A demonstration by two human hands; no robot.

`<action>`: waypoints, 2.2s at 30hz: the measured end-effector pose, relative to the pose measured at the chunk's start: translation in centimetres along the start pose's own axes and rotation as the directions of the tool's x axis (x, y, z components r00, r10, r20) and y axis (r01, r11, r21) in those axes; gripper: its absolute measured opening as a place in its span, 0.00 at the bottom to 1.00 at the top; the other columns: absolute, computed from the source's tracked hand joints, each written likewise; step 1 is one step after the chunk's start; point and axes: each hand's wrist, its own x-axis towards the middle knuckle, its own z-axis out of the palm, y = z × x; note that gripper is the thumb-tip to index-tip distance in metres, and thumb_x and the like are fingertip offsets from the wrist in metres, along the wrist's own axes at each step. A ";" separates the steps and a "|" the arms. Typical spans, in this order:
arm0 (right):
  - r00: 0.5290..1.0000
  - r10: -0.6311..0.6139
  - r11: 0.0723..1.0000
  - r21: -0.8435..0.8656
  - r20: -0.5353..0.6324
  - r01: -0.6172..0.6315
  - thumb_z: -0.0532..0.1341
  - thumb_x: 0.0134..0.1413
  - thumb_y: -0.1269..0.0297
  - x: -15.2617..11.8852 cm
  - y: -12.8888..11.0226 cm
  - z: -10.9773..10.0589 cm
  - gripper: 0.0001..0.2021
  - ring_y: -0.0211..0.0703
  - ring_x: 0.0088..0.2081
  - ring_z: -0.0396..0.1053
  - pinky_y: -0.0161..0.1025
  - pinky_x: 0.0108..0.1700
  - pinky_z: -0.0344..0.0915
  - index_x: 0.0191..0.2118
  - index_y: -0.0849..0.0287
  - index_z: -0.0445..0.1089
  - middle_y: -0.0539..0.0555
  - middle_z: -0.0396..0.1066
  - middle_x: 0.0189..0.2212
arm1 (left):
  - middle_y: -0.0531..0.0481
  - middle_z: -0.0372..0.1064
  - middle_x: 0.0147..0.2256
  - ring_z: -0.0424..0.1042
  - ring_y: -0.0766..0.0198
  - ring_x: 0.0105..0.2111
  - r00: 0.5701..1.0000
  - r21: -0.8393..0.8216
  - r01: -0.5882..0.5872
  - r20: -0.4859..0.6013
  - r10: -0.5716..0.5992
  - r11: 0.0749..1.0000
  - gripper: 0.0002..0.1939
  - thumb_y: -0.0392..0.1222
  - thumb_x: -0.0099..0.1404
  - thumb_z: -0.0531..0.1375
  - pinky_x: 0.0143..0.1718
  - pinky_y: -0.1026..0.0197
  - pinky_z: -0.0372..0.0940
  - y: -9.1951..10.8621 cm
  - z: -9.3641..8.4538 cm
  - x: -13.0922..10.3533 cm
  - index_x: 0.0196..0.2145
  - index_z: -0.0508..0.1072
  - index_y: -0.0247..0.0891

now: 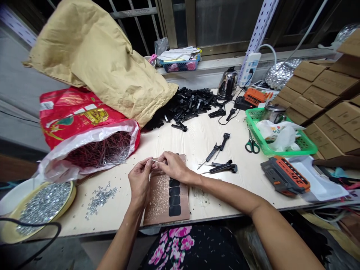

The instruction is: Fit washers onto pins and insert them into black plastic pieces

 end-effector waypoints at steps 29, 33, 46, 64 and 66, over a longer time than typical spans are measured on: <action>0.911 -0.303 0.665 -0.622 0.279 0.412 0.49 0.66 0.61 -2.5 7.5 -6.5 0.16 0.40 0.36 0.57 0.34 0.29 0.51 0.36 0.60 0.72 0.53 0.67 0.32 | 0.49 0.66 0.32 0.67 0.60 0.35 0.989 0.456 -0.138 0.114 0.097 0.879 0.21 0.53 0.64 0.53 0.41 0.58 0.62 -2.2 -0.4 -1.7 0.45 0.75 0.39; 0.901 -0.336 0.669 -0.604 0.274 0.434 0.48 0.66 0.63 -3.3 7.4 -6.0 0.16 0.40 0.35 0.57 0.34 0.30 0.52 0.36 0.61 0.71 0.54 0.67 0.31 | 0.50 0.67 0.33 0.67 0.61 0.35 0.989 0.488 -0.143 0.099 0.109 0.861 0.20 0.52 0.65 0.53 0.43 0.59 0.61 -2.5 -0.3 -1.4 0.45 0.75 0.39; 0.852 -0.359 0.649 -0.554 0.382 0.522 0.45 0.66 0.70 -3.5 7.4 -5.4 0.16 0.36 0.32 0.58 0.32 0.28 0.56 0.35 0.62 0.68 0.52 0.65 0.29 | 0.51 0.66 0.31 0.67 0.62 0.35 0.987 0.497 -0.162 0.083 0.139 0.852 0.18 0.51 0.65 0.52 0.42 0.60 0.60 -2.3 -0.2 -1.6 0.42 0.75 0.37; 0.795 -0.388 0.640 -0.484 0.466 0.597 0.47 0.65 0.72 -4.4 6.6 -5.6 0.14 0.37 0.33 0.58 0.33 0.26 0.52 0.33 0.60 0.68 0.51 0.66 0.29 | 0.52 0.64 0.28 0.66 0.63 0.32 0.987 0.481 -0.158 0.055 0.150 0.862 0.20 0.50 0.66 0.51 0.40 0.61 0.60 -2.2 0.0 -1.8 0.46 0.74 0.37; 0.779 -0.415 0.603 -0.499 0.470 0.622 0.49 0.65 0.71 -4.7 6.7 -5.4 0.13 0.37 0.34 0.58 0.33 0.26 0.51 0.33 0.60 0.68 0.52 0.66 0.29 | 0.52 0.64 0.28 0.66 0.63 0.31 0.988 0.480 -0.155 0.053 0.148 0.864 0.20 0.50 0.66 0.51 0.40 0.61 0.60 -2.3 0.0 -1.8 0.47 0.73 0.37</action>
